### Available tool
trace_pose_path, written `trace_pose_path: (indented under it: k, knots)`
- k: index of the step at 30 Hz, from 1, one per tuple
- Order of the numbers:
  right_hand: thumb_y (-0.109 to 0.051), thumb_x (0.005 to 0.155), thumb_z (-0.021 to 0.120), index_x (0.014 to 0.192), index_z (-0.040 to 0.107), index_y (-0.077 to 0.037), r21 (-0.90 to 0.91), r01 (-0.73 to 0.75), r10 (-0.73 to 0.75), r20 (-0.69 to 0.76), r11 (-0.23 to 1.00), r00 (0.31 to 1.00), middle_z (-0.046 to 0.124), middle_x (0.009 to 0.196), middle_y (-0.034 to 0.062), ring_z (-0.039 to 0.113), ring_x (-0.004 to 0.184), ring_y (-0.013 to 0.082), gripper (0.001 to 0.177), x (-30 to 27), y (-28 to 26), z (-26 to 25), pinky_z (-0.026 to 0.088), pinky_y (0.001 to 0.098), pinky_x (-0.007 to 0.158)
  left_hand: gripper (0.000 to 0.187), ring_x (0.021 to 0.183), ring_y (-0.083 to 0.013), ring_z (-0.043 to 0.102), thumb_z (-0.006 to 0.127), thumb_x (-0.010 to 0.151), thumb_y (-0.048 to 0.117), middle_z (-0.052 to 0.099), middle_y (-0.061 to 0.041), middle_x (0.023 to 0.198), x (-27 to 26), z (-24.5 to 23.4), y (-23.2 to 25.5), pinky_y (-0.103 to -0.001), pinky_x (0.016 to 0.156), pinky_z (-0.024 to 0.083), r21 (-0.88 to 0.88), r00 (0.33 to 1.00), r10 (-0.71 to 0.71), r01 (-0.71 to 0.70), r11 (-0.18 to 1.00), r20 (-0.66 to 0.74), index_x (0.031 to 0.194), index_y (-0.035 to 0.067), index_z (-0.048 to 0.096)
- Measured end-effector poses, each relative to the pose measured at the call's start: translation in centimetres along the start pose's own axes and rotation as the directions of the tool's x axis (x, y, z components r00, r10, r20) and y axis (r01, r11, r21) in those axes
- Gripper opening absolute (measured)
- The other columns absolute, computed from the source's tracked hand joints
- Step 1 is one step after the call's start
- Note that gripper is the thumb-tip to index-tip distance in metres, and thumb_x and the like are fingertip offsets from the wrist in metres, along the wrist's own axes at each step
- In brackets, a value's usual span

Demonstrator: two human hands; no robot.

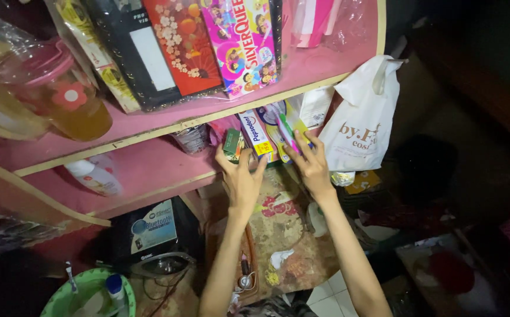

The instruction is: Tidying and organizing various household items on shelves and under a desk.

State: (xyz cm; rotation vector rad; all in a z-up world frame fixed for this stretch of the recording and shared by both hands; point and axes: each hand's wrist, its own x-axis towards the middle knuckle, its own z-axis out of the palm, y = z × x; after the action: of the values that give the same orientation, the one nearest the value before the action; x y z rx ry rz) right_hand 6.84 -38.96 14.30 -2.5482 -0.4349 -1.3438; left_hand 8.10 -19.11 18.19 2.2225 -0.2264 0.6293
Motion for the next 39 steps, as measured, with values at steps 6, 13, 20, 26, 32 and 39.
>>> trace_pose_path:
  k: [6, 13, 20, 26, 32, 39]
  knots:
    - [-0.002, 0.079, 0.071, 0.141, 0.065, -0.017, -0.042, -0.027, 0.033, 0.152, 0.999, 0.988, 0.052, 0.151, 0.0172, 0.05, 0.129, 0.0442, 0.064, -0.9, 0.0, 3.5, 0.047, 0.0485, 0.108, 0.046, 0.117, -0.044, 0.061, 0.083, 0.082, 0.043, 0.034, -0.02, 0.148, 0.1, 0.5, 0.2, -0.054, 0.086, 0.053, 0.067, 1.0, -0.002, 0.001, 0.998, 0.02, 0.116, 0.014, 0.073]
    - [-0.009, 0.082, 0.074, 0.143, 0.061, -0.024, -0.028, -0.06, 0.065, 0.307, 0.998, 0.949, 0.054, 0.147, 0.0159, 0.052, 0.122, 0.0402, 0.065, 1.1, -1.2, -0.3, 0.044, 0.0488, 0.105, 0.041, 0.117, -0.0445, 0.06, 0.082, 0.084, 0.033, 0.034, -0.021, 0.148, -0.2, 0.3, 0.3, -0.053, 0.087, 0.053, 0.043, 0.999, 0.029, -0.027, 0.999, -0.025, 0.119, 0.015, 0.072]
    - [-0.015, 0.085, 0.074, 0.147, 0.051, -0.017, 0.198, -0.137, 0.086, 0.246, 0.971, 0.965, 0.051, 0.143, 0.0202, 0.052, 0.123, 0.0421, 0.066, 3.2, -4.9, -1.5, 0.041, 0.0507, 0.106, 0.042, 0.119, -0.0452, 0.058, 0.08, 0.087, 0.01, 0.039, -0.025, 0.135, 0.3, -1.0, -0.7, -0.047, 0.097, 0.051, -0.175, 0.994, 0.109, -0.111, 0.978, -0.021, 0.129, 0.011, 0.069]
    - [-0.006, 0.09, 0.07, 0.149, 0.051, -0.015, 0.328, -0.21, 0.116, 0.283, 0.921, 0.952, 0.05, 0.146, 0.0234, 0.054, 0.127, 0.0424, 0.063, 2.3, -5.3, 1.4, 0.046, 0.0457, 0.107, 0.043, 0.122, -0.0462, 0.056, 0.071, 0.091, 0.0, 0.038, -0.027, 0.136, 0.2, -0.1, -2.0, -0.046, 0.099, 0.049, -0.158, 0.989, 0.148, -0.148, 0.976, -0.011, 0.132, 0.01, 0.067]
    - [-0.003, 0.087, 0.069, 0.145, 0.054, -0.011, 0.355, -0.21, 0.157, 0.174, 0.911, 0.972, 0.054, 0.142, 0.0217, 0.055, 0.127, 0.0423, 0.061, 2.7, -6.1, -1.5, 0.044, 0.0457, 0.11, 0.05, 0.123, -0.0419, 0.056, 0.064, 0.091, -0.007, 0.047, -0.026, 0.135, 0.6, -1.6, -0.7, -0.046, 0.103, 0.049, -0.259, 0.973, 0.188, -0.217, 0.941, -0.133, 0.138, 0.009, 0.062]
    - [-0.007, 0.104, 0.06, 0.141, 0.059, -0.006, 0.602, -0.496, 0.403, 0.296, 0.626, 0.866, 0.07, 0.13, 0.0134, 0.069, 0.109, 0.0214, 0.037, 2.8, -5.0, -1.9, 0.053, 0.0338, 0.096, 0.063, 0.118, -0.0275, 0.067, 0.068, 0.094, -0.001, 0.059, -0.017, 0.136, 2.4, -1.5, 0.5, -0.033, 0.09, 0.059, -0.788, 0.985, -0.042, 0.16, 0.595, 0.168, 0.148, 0.006, 0.037]
